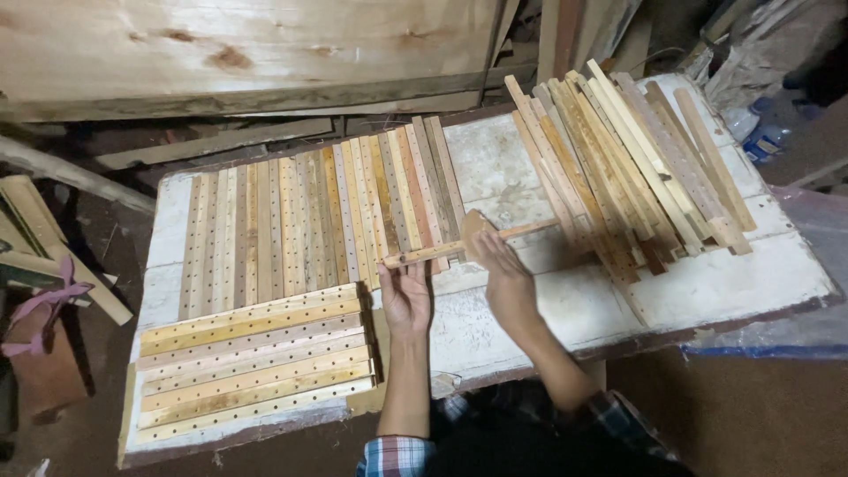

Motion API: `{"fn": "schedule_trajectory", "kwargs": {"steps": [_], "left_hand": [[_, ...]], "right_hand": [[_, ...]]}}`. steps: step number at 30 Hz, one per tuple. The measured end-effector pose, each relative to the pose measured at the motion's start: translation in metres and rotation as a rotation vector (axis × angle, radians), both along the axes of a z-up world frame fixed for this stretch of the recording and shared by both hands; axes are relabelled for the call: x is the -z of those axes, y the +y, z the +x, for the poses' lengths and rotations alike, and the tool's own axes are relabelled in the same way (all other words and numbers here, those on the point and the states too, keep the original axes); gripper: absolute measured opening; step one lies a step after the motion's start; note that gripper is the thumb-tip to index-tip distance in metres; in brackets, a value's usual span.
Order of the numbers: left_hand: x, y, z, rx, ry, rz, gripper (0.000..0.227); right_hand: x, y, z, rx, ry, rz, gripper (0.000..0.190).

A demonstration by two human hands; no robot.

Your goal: Arranging and aligning thin wooden slats side-by-side on a workbench to prepare for assembly.

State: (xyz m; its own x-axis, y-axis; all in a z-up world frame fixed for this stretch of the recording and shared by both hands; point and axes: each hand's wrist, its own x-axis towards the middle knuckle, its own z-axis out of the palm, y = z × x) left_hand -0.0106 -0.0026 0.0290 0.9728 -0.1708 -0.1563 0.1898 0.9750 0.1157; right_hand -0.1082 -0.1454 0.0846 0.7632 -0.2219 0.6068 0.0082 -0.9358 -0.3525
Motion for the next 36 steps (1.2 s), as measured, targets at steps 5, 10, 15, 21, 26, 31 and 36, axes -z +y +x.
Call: {"fn": "schedule_trajectory", "kwargs": {"steps": [5,10,15,21,26,31,36], "left_hand": [[-0.009,-0.005,-0.003,-0.147,0.047,0.295,0.020],[-0.013,-0.013,-0.012,-0.309,0.096,0.543,0.018],[-0.094,0.000,-0.041,-0.326,0.200,0.648,0.023],[-0.110,0.057,-0.051,-0.615,0.102,0.929,0.026],[-0.151,0.145,-0.059,-0.967,0.131,1.436,0.020],[-0.137,0.252,-0.061,-1.134,0.149,1.731,0.028],[-0.046,0.379,-0.034,-0.998,0.248,2.405,0.041]], "right_hand": [[0.027,-0.085,0.006,0.262,0.190,0.081,0.040],[0.013,-0.121,0.000,0.451,0.259,0.043,0.035],[0.018,-0.123,-0.014,0.126,-0.125,0.824,0.045],[0.053,-0.117,-0.044,0.089,-0.096,1.274,0.048],[-0.084,0.013,-0.052,-0.093,0.087,1.502,0.049],[-0.070,0.077,-0.039,-0.396,0.282,1.723,0.058],[-0.057,0.124,-0.021,-0.567,0.397,1.893,0.049]]}}
